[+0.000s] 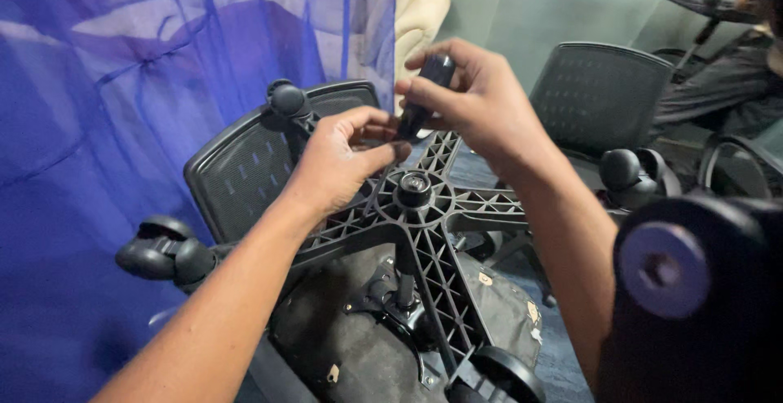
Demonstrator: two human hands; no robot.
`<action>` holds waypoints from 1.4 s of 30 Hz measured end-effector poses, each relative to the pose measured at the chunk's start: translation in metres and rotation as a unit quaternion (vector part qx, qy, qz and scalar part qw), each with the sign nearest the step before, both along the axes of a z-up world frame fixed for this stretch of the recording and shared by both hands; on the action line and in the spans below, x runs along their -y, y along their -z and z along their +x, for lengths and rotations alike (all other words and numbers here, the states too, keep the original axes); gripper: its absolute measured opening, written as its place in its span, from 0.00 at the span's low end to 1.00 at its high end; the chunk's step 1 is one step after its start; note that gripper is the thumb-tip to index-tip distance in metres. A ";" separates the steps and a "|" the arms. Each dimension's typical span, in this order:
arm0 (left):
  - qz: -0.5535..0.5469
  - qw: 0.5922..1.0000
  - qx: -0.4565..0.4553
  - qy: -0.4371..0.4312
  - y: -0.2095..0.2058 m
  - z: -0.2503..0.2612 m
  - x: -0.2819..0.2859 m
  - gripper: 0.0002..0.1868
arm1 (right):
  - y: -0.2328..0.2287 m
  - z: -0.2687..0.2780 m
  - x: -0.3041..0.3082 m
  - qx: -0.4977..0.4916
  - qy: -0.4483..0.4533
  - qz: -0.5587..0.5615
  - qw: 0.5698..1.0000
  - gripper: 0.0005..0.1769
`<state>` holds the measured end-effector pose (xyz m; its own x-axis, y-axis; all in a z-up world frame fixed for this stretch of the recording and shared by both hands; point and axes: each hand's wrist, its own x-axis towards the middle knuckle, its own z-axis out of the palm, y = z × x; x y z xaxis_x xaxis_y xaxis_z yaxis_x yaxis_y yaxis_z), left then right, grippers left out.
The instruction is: The person attaches caster wheels to the base of an office chair. They insert each wheel into the base sockets and press down to secure them in place.
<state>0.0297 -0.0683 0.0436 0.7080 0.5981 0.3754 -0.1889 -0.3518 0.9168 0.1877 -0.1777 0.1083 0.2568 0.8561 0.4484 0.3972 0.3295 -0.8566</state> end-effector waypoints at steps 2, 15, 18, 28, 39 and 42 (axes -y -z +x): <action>-0.054 0.998 -0.025 0.015 0.003 -0.002 -0.001 0.14 | 0.006 -0.001 0.001 -0.032 0.003 -0.011 0.999 0.18; -0.037 0.992 -0.063 0.103 0.051 0.001 -0.016 0.17 | 0.050 0.005 0.018 -0.201 -0.013 -0.124 0.972 0.21; -0.016 0.992 -0.102 0.074 0.041 0.001 -0.010 0.17 | 0.042 0.007 0.026 -0.204 -0.059 -0.112 0.971 0.24; 0.109 0.963 -0.206 -0.138 0.021 0.008 0.017 0.19 | 0.049 0.016 0.007 -0.037 0.040 -0.127 0.990 0.16; 0.088 0.941 -0.255 -0.204 0.026 0.006 0.027 0.18 | 0.082 0.035 -0.020 -0.206 -0.017 -0.085 0.975 0.18; 0.063 0.945 -0.233 -0.222 0.028 0.007 0.022 0.20 | 0.073 0.038 -0.021 -0.144 -0.082 -0.073 0.984 0.18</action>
